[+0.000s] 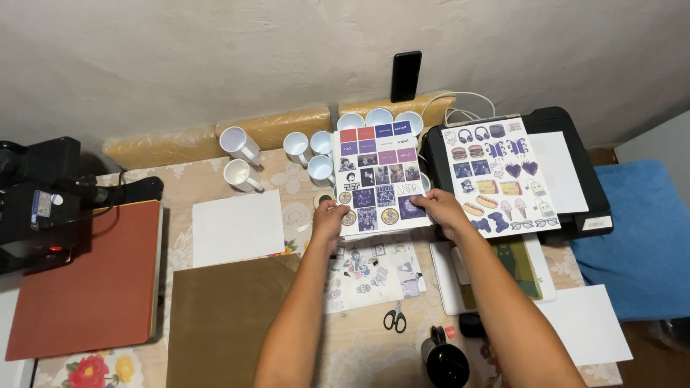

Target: Cutting out printed designs from a sheet and peeling stickers to prepare them for application.

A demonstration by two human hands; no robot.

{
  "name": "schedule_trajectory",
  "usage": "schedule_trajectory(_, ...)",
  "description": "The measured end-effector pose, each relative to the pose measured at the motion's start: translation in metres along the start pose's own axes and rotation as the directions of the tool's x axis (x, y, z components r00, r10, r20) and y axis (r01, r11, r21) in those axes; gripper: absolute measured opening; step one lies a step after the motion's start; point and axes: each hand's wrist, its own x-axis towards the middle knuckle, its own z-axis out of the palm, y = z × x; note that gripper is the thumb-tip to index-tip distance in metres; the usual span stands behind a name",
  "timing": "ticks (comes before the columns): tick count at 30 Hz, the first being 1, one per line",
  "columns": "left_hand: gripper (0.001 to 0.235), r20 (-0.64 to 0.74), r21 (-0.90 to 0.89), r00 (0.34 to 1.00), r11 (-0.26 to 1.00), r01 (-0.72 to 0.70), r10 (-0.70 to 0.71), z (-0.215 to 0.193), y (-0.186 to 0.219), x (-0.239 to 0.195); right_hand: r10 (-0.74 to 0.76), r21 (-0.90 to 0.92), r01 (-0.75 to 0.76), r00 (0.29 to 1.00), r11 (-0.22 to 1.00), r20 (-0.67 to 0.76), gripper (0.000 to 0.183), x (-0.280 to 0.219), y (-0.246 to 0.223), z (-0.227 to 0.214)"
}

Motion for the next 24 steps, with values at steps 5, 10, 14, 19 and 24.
schedule_trajectory(5, 0.021, 0.205, -0.042, 0.977, 0.996, 0.075, -0.065, -0.011, -0.046, 0.055, 0.099, 0.081, -0.113, 0.982, 0.99, 0.16, 0.045, 0.002, -0.01, -0.001)
schedule_trajectory(10, 0.027, 0.222, -0.093, 0.974, 0.993, 0.075, -0.052, -0.013, -0.018, 0.019, 0.047, 0.112, -0.072, 0.976, 0.991, 0.212, 0.049, 0.004, -0.007, -0.002)
schedule_trajectory(14, 0.036, 0.161, 0.067, 0.987, 0.998, 0.013, -0.023, -0.011, -0.004, 0.004, -0.048, 0.175, 0.015, 0.981, 0.984, 0.186, 0.049, -0.001, -0.002, 0.003)
schedule_trajectory(19, 0.036, 0.118, 0.156, 0.993, 0.987, -0.024, 0.005, -0.008, -0.005, 0.006, -0.059, -0.003, 0.06, 0.992, 0.998, 0.114, 0.043, 0.012, 0.013, 0.002)
schedule_trajectory(24, 0.043, 0.093, 0.137, 0.995, 0.989, -0.051, 0.039, -0.005, -0.014, 0.003, -0.142, -0.427, 0.102, 0.988, 0.898, -0.061, 0.037, 0.041, 0.044, -0.007)
